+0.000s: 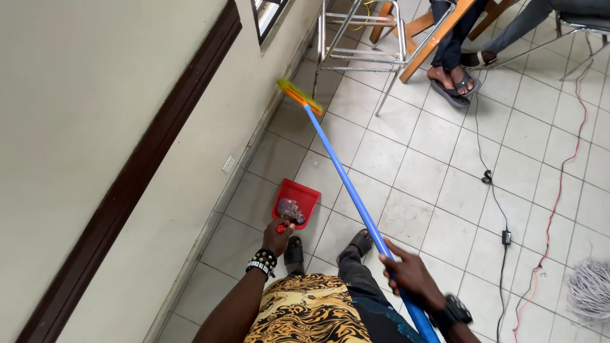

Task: The person sweeps a tiled floor using a broom and dustpan, collecting debris into the dustpan. The person moves around the room, sweeping near walls, under furniture, and around seated individuals.

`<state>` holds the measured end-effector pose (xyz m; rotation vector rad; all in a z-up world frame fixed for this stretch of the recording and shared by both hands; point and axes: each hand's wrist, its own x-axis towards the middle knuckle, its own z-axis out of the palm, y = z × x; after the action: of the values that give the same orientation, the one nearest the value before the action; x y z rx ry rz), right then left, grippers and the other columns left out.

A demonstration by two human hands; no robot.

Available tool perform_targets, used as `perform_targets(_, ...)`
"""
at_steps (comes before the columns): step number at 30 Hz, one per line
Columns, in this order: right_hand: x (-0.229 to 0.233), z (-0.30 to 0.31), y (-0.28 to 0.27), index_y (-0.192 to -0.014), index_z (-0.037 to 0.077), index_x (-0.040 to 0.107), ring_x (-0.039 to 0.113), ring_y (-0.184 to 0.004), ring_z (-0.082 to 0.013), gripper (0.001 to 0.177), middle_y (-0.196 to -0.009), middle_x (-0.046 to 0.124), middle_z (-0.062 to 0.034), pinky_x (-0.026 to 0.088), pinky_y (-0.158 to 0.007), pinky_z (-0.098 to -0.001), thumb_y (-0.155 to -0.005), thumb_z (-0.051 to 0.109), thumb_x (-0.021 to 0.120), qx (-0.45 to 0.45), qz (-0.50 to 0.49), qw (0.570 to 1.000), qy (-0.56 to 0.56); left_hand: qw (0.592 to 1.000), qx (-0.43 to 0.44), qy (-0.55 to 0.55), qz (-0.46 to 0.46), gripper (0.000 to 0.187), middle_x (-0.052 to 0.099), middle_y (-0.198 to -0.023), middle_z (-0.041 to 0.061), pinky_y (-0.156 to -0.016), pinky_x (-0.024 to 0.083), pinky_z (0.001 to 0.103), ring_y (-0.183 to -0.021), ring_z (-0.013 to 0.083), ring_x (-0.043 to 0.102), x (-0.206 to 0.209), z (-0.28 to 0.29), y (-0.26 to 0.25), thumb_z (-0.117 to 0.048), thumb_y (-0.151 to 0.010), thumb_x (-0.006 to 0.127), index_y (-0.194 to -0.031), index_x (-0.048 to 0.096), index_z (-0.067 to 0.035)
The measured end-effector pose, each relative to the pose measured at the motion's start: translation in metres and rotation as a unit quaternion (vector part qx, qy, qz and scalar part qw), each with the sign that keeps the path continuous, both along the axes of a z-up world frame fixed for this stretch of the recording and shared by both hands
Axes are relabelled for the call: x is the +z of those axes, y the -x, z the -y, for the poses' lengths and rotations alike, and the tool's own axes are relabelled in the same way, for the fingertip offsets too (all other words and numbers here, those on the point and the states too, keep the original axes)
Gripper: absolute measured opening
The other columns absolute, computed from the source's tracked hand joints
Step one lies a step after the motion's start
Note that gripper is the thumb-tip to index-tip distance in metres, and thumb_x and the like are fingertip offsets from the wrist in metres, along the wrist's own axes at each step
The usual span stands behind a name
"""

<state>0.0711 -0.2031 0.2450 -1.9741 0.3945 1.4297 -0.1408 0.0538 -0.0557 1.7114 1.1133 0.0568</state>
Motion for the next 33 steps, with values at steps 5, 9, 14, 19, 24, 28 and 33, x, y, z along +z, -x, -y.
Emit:
perform_targets(5, -0.005, -0.05, -0.017, -0.157, 0.021, 0.046, 0.051, -0.049, -0.0151, 0.064, -0.07, 0.061, -0.0096, 0.042, -0.041, -0.0281, -0.096, 0.012, 0.064, 0.096, 0.059, 0.992, -0.051, 1.0, 0.004, -0.015, 0.014, 0.019, 0.074, -0.086, 0.006, -0.071, 0.055, 0.036, -0.076, 0.0225, 0.066, 0.013, 0.005, 0.0, -0.027, -0.083, 0.074, -0.091, 0.072, -0.01)
perform_targets(9, -0.023, -0.064, -0.026, -0.152, 0.01, 0.048, 0.054, -0.055, -0.022, 0.06, -0.075, 0.057, -0.0223, 0.045, -0.04, -0.0313, -0.094, 0.001, 0.062, -0.105, -0.008, 0.978, -0.179, 0.996, 0.004, 0.079, -0.037, 0.027, 0.069, -0.121, 0.021, -0.099, 0.052, 0.052, -0.118, 0.0419, 0.065, 0.03, 0.008, -0.003, -0.029, -0.094, 0.068, -0.113, 0.07, -0.009)
perform_targets(14, -0.028, -0.07, -0.023, -0.157, 0.012, 0.037, 0.045, -0.055, -0.0063, 0.058, -0.079, 0.045, -0.0057, 0.039, -0.04, -0.0176, -0.102, 0.013, 0.054, -0.251, -0.154, 0.914, -0.28, 0.993, 0.03, 0.108, -0.04, 0.034, 0.069, -0.12, 0.019, -0.098, 0.052, 0.053, -0.116, 0.037, 0.066, 0.02, 0.018, -0.001, -0.036, -0.096, 0.067, -0.118, 0.066, -0.01)
perform_targets(19, -0.031, -0.106, -0.034, -0.158, 0.014, 0.032, 0.044, -0.056, -0.0067, 0.056, -0.083, 0.046, -0.0056, 0.038, -0.042, -0.0183, -0.105, 0.015, 0.052, -0.222, -0.139, 0.908, -0.326, 0.991, 0.02, 0.102, -0.082, 0.031, 0.071, -0.12, 0.017, -0.098, 0.053, 0.05, -0.117, 0.0369, 0.067, 0.029, 0.014, -0.004, -0.03, -0.094, 0.068, -0.12, 0.067, -0.012)
perform_targets(24, -0.109, -0.205, -0.05, -0.129, -0.001, 0.057, 0.061, -0.051, -0.0225, 0.037, -0.07, 0.06, -0.0197, 0.052, -0.04, -0.0337, -0.097, 0.018, 0.059, -0.137, 0.06, 0.959, -0.241, 0.993, 0.038, 0.096, -0.063, 0.035, 0.072, -0.119, 0.019, -0.097, 0.053, 0.052, -0.116, 0.0388, 0.068, 0.023, 0.013, -0.006, -0.035, -0.096, 0.067, -0.121, 0.067, -0.011)
perform_targets(28, -0.23, -0.283, -0.071, -0.114, -0.008, 0.061, 0.067, -0.057, -0.0279, 0.049, -0.071, 0.063, -0.0212, 0.058, -0.049, -0.0383, -0.103, 0.037, 0.044, -0.12, 0.078, 0.967, -0.208, 0.99, 0.061, 0.106, -0.069, 0.037, 0.071, -0.121, 0.02, -0.098, 0.052, 0.052, -0.117, 0.0381, 0.068, 0.023, 0.013, -0.006, -0.035, -0.096, 0.067, -0.123, 0.067, -0.01)
perform_targets(33, -0.245, -0.339, -0.065, -0.111, -0.007, 0.062, 0.074, -0.055, -0.0286, 0.036, -0.066, 0.072, -0.0169, 0.063, -0.052, -0.0386, -0.093, 0.017, 0.042, 0.107, 0.197, 0.969, -0.103, 0.989, 0.073, 0.111, -0.06, 0.029, 0.072, -0.118, 0.02, -0.099, 0.052, 0.053, -0.115, 0.0391, 0.069, 0.029, 0.016, -0.005, -0.024, -0.094, 0.065, -0.12, 0.068, -0.012)
